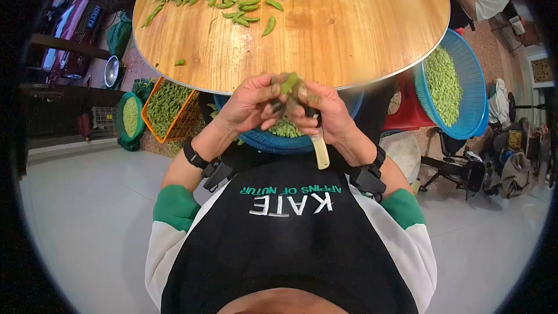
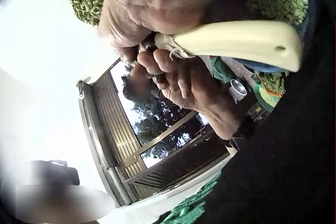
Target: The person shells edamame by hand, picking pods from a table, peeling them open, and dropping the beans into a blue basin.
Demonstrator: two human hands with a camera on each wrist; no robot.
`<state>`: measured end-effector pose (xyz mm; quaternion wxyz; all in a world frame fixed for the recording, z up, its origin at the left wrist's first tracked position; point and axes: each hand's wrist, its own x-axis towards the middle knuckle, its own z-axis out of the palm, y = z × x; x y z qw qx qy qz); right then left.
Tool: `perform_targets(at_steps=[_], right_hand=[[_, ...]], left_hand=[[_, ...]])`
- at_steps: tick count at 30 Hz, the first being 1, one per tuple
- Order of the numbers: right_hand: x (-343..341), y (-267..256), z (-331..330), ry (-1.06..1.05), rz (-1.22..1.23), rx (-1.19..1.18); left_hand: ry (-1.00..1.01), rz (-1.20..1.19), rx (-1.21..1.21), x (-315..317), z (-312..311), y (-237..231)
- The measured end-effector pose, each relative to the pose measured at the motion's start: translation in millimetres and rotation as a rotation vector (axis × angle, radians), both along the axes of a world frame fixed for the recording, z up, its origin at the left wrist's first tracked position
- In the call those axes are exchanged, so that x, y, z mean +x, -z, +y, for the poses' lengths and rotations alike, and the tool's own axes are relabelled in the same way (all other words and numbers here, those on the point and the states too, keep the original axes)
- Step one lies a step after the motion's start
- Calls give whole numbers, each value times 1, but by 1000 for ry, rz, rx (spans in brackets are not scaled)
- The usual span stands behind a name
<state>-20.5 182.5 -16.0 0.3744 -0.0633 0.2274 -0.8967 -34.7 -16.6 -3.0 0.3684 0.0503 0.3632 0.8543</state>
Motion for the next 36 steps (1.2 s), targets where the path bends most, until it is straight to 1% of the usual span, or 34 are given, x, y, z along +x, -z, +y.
perform_targets(at_steps=[1, 2, 3, 5, 6, 7, 9, 10, 12, 13, 15, 16, 17, 18, 19, 20, 21, 23, 24, 25, 26, 27, 29, 35, 36], right_hand=[[0, -1, -2, 42, -69, 3], [0, -5, -2, 53, -109, 22], [0, -8, -3, 53, -106, 22], [4, -8, -5, 84, -123, 46], [5, -7, -5, 82, -127, 46], [5, -5, -5, 84, -130, 69], [6, -6, -5, 88, -129, 90], [8, -8, -6, 101, -96, 103], [10, -12, -9, 120, -60, 115], [11, -13, -11, 150, -26, 133], [11, -15, -11, 179, 12, 150], [10, -17, -11, 206, 54, 232], [10, -19, -11, 231, 94, 316], [11, -17, -11, 228, 94, 317], [12, -15, -12, 336, 239, 552], [12, -12, -13, 445, 388, 786], [9, -8, -14, 446, 392, 785], [2, 0, -15, 829, 1007, 1027], [1, -1, -13, 831, 1006, 1028], [-2, -3, -9, 782, 1089, 1076], [-1, -3, -7, 728, 1167, 1124], [0, -3, -8, 726, 1168, 1121], [5, -4, -11, 729, 1251, 1225], [9, -3, -22, 766, 1289, 1144], [9, -5, -23, 705, 1344, 1148]], left_hand=[[-78, -26, -124, 1, 1, -4], [-141, 262, -494, 2, 1, -10], [-142, 265, -494, 2, 2, -11], [-484, 1443, -1036, 6, 4, -11], [-510, 1558, -1087, 6, 4, -14], [-511, 1556, -1087, 8, 4, -13], [-490, 1638, -1279, 12, 5, -12], [-490, 1641, -1279, 11, 6, -11], [-622, 1370, -958, 10, 12, -13], [-621, 1373, -955, 12, 13, -18], [-395, 548, -837, 17, 15, -30], [-396, 551, -837, 16, 16, -26], [-482, 770, -894, 16, 17, -17], [-567, 988, -945, 16, 19, -13], [-567, 987, -945, 17, 21, -11], [-594, 1090, -1013, 18, 22, -11], [-622, 1197, -1079, 17, 23, -11], [-615, 1240, -1089, 22, 25, -14], [-609, 1285, -1099, 24, 25, -16], [-612, 1288, -1099, 25, 25, -18], [-567, 1275, -1113, 28, 22, -19], [-523, 1261, -1127, 31, 21, -19], [-512, 1278, -1126, 37, 21, -19], [-477, 1312, -1126, 45, 14, -23], [-451, 1292, -1142, 48, 11, -21]])
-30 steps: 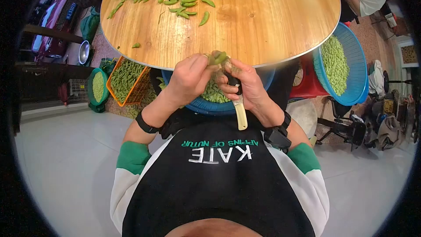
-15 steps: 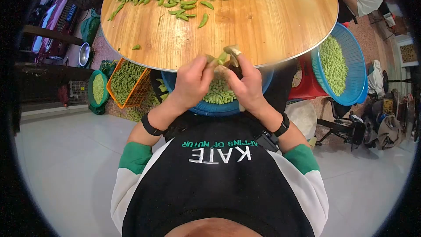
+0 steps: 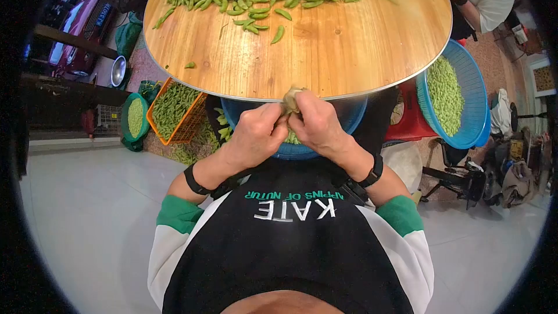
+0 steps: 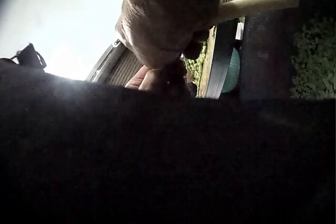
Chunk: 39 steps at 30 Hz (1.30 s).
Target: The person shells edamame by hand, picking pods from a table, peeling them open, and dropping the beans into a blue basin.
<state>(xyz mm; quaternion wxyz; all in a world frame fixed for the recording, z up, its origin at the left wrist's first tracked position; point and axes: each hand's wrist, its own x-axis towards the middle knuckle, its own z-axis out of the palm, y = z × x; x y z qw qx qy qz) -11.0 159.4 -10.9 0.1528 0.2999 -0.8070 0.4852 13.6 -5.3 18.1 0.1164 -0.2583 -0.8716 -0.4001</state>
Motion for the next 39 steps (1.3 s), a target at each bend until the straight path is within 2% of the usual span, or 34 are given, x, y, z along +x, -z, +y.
perform_targets(at_steps=[2, 4, 7, 9, 10, 12, 14, 16, 18, 19, 21, 23, 25, 27, 28, 30, 31, 33, 34, 39], right_hand=[[1, 2, 1, -63, 43, 119], [-3, 6, 6, -79, 52, 127], [-1, 2, 13, -179, 35, 133], [0, 3, 13, -163, 128, 191], [0, 2, 12, -160, 127, 184], [-1, 2, 11, -173, 185, 120], [0, 14, 13, -165, 100, 84], [1, 13, 16, -154, 23, 61], [0, -2, 18, -150, -279, -79], [0, -5, 22, -149, -276, -68], [-1, -8, 30, -187, -682, -353], [-5, -9, 34, -188, -766, -371], [-11, -8, 31, -152, -924, -648], [-18, -10, 27, -148, -945, -757], [-20, -12, 26, -146, -967, -797], [-22, -12, 23, -190, -1014, -872], [-22, -11, 23, -180, -1017, -877], [-21, -12, 24, -380, -1100, -944], [-19, -10, 23, -403, -1113, -985], [-12, -12, 18, -386, -1058, -930]], left_hand=[[0, -22, -16, 7, -10, -3], [-16, -151, -92, 20, -34, -19], [6, -233, -570, 34, -88, -26], [80, -158, -820, 40, -114, -26], [82, -158, -827, 37, -115, -26], [160, -169, -751, 17, -113, -27], [64, -132, -542, -24, -90, -27], [-118, 99, -377, -69, -58, -16], [-265, 188, -348, -113, -35, 4], [-267, 191, -337, -129, -28, 14], [-343, 166, -390, -150, -19, 26], [-333, 200, -367, -156, -17, 34], [-316, 236, -349, -150, -12, 27], [-174, -231, 47, -130, -5, 13], [-164, -238, 43, -118, -2, 2], [23, -703, 539, -95, 4, -14], [29, -712, 537, -88, 5, -12], [66, -850, 691, -78, 7, -10], [38, -868, 678, -76, 5, -9], [46, -894, 678, -69, 3, -5]])
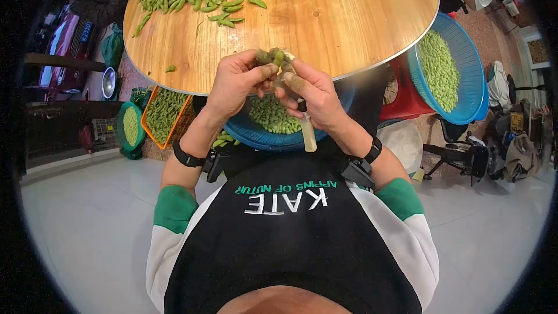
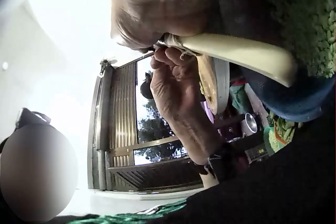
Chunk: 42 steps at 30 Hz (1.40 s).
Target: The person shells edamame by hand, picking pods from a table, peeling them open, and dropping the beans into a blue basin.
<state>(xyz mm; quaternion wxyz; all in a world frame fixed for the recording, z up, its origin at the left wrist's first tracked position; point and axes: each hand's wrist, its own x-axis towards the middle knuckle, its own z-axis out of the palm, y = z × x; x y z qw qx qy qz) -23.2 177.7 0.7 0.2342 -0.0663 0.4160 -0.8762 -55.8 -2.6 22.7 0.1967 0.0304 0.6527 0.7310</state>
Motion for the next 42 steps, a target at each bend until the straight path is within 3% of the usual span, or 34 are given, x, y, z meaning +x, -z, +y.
perform_targets(at_steps=[7, 11, 13, 14, 16, 21, 23, 24, 26, 27, 31, 33, 34, 36, 38, 40, 42], right_hand=[[0, 0, -2, 26, 41, 70], [1, -2, -1, 30, -67, 26], [1, 3, 2, -117, -151, -230], [2, 4, 3, -120, -153, -230], [2, 5, 4, -178, -216, -336], [3, 2, 5, -197, -252, -433], [3, 1, 5, -179, -268, -432], [3, 1, 5, -155, -315, -439], [2, 0, 3, -134, -361, -446], [2, 1, 2, -157, -389, -499], [6, 5, 0, -171, -423, -568], [7, 7, -2, -144, -386, -518], [8, 7, -2, -117, -351, -465], [6, 6, -2, -86, -313, -364], [6, 5, -2, -62, -275, -266], [8, 4, -3, 86, 23, 236], [9, 6, -6, 138, 25, 281]], left_hand=[[19, 179, -35, 5, -6, 8], [98, 130, 42, -5, -14, 16], [202, -268, 410, -8, -17, 13], [198, -268, 411, -5, -15, 15], [201, -454, 676, 1, -11, 22], [207, -454, 709, 6, -7, 18], [138, -101, 128, 9, -5, 4], [138, -99, 127, 11, -3, 2], [-44, 1202, -704, 15, 1, 0], [-67, 1210, -752, 19, 2, -2], [-64, 1202, -818, 20, 1, -4], [-40, 1134, -585, 17, 0, -5], [-40, 1135, -584, 18, 0, -7], [-74, 3, -78, 22, 1, -12], [-68, -43, 0, 21, 3, 2], [-70, -90, 79, 21, 3, 6], [-67, 70, -192, 24, 4, 4]])
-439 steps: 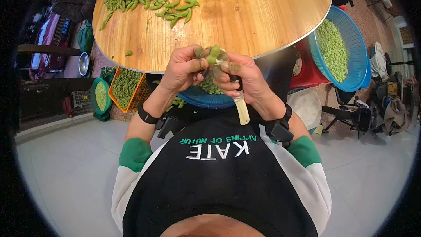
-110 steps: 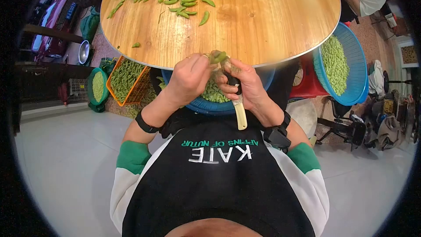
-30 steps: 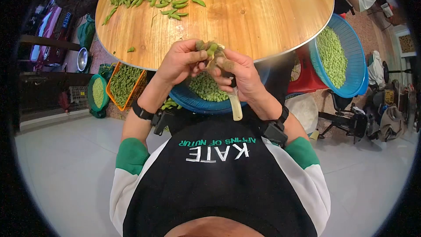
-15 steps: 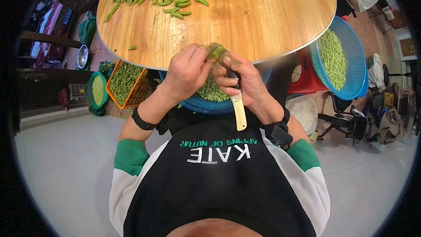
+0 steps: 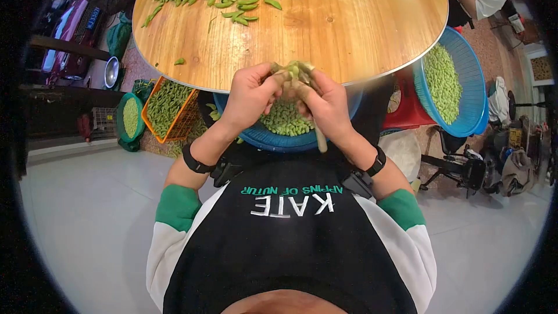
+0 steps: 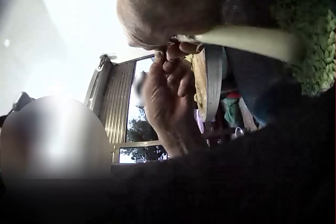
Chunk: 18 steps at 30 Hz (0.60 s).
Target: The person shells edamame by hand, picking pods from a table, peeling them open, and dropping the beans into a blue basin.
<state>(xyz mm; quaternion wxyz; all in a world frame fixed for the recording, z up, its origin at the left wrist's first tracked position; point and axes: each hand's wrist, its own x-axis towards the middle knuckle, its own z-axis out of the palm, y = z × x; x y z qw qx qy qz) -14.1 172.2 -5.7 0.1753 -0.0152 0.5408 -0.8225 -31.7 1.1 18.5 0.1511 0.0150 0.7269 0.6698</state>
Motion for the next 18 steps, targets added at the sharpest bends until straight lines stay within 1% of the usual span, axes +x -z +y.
perform_targets(at_steps=[1, 2, 3, 4, 6, 7, 9, 10, 11, 14, 15, 16, 17, 18], right_hand=[[1, -4, -2, 80, 139, 180], [1, -8, -4, 158, 278, 360], [0, -9, -4, 172, 252, 333], [-1, -6, -4, 169, 252, 332], [-6, 3, -5, 298, 790, 678], [-6, 3, -5, 294, 795, 674], [-8, 3, -6, 287, 909, 749], [-7, 5, -7, 283, 917, 743], [-3, 8, -9, 284, 936, 752], [0, 6, -14, 263, 988, 757], [0, 6, -15, 241, 1018, 779], [0, 7, -16, 222, 1046, 803], [2, 6, -16, 227, 1046, 799], [5, 4, -15, 187, 1058, 783]], left_hand=[[1, 3, 1, 1, 2, 3], [-21, 172, -107, 3, 4, 8], [-43, 339, -217, 6, 6, 8], [-46, 337, -219, 10, 7, 6], [-53, 480, -358, 17, 8, -6], [-15, 433, -377, 20, 7, -14], [1, 444, -356, 27, 6, -15], [25, 452, -332, 30, 5, -15], [57, 529, -382, 33, 2, -12], [105, 586, -393, 40, -9, -12], [105, 590, -399, 44, -11, -15], [153, 568, -433, 50, -14, -19], [199, 543, -465, 55, -16, -22], [199, 545, -470, 61, -19, -27]])
